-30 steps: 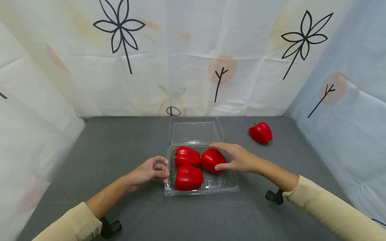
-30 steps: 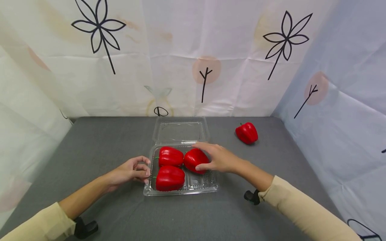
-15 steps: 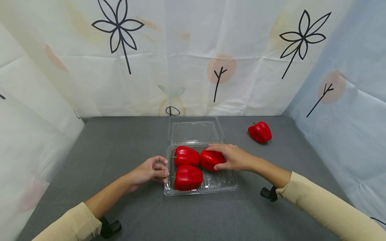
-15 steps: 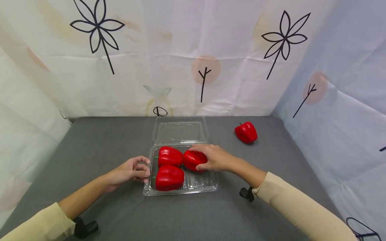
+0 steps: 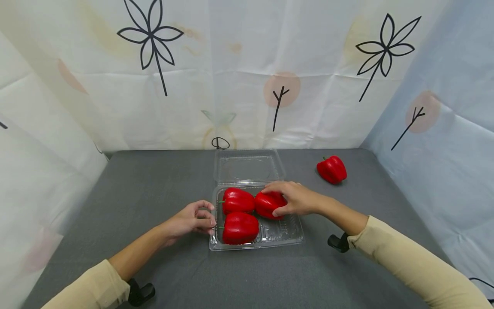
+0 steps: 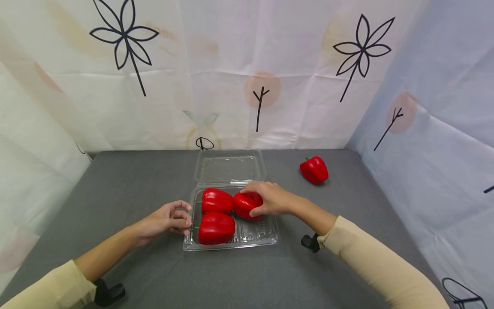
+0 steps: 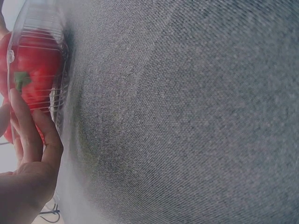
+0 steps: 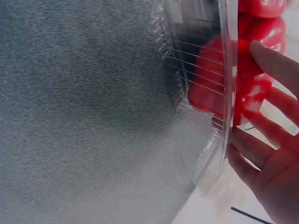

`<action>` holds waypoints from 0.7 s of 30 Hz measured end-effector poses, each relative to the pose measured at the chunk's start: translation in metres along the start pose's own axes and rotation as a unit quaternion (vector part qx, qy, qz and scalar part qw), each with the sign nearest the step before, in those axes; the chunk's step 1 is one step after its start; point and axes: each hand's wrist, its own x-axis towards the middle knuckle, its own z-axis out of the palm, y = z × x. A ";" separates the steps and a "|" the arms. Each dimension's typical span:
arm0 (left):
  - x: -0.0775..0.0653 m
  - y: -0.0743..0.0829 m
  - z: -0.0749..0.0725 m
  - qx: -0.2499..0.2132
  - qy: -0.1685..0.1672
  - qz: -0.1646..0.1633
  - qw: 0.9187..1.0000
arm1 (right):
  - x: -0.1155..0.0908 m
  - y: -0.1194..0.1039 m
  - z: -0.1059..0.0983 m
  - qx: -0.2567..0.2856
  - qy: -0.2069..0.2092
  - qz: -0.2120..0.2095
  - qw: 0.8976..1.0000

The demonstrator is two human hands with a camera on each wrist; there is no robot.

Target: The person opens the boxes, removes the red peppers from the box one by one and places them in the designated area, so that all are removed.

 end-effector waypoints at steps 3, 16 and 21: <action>0.000 -0.001 0.000 -0.001 -0.003 0.004 1.000 | 0.001 0.001 -0.001 0.003 0.000 0.002 1.000; -0.001 0.000 0.001 0.001 0.000 0.004 1.000 | 0.003 0.007 0.003 0.011 0.027 -0.011 1.000; -0.002 0.001 0.002 0.001 0.001 0.005 1.000 | 0.001 0.007 0.005 0.033 0.042 0.011 0.999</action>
